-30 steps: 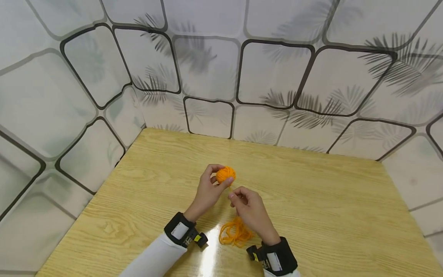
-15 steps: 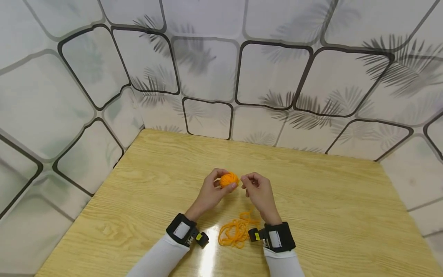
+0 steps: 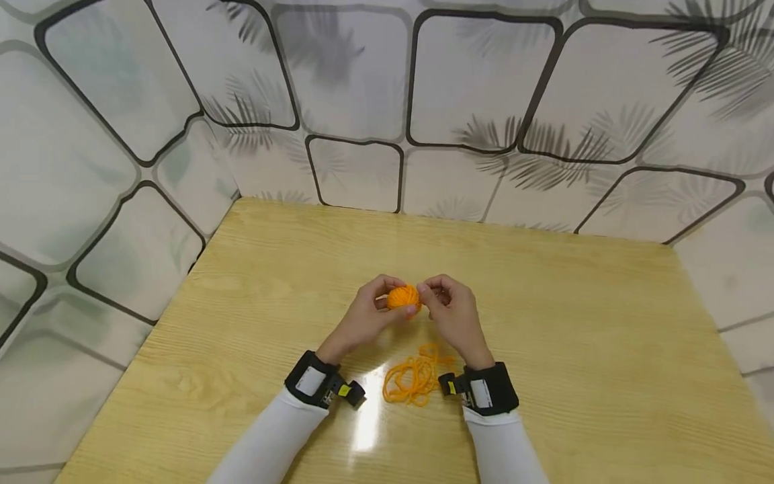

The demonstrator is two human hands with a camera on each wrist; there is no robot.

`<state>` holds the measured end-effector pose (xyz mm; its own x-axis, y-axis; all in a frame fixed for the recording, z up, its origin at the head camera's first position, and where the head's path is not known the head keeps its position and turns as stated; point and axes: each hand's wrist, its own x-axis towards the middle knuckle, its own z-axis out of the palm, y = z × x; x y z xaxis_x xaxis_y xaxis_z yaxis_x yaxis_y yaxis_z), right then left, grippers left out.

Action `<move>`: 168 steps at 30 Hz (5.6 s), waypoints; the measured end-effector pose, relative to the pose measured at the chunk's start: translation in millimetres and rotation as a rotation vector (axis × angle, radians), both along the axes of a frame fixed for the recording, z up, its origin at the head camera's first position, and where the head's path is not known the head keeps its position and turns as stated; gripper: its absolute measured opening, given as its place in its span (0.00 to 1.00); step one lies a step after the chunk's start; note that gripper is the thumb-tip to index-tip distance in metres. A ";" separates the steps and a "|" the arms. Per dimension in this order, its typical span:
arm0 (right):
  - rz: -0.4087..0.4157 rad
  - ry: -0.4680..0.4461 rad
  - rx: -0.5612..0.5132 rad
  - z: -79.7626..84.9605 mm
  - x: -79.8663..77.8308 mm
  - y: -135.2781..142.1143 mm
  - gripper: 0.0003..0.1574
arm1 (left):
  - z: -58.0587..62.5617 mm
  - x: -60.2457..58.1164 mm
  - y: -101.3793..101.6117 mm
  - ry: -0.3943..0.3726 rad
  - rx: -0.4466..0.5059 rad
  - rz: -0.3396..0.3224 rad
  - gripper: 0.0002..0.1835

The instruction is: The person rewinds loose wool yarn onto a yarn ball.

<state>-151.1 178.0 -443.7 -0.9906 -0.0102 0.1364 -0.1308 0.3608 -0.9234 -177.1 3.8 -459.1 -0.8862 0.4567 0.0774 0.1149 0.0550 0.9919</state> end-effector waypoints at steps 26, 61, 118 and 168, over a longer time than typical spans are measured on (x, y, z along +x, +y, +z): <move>0.182 -0.029 0.206 10.4 17.4 -20.5 0.17 | 32.3 12.9 2.8 0.018 0.245 0.276 0.21; 0.146 -0.193 -0.149 9.7 9.3 -13.2 0.19 | 28.2 1.2 -11.7 -0.175 0.561 0.039 0.25; 0.149 0.097 0.236 40.2 27.0 -19.3 0.05 | 48.6 -0.4 -29.4 0.001 0.565 0.091 0.24; 0.086 0.437 0.137 72.5 51.5 -13.3 0.08 | 38.1 7.9 -19.6 0.187 -0.081 -0.056 0.19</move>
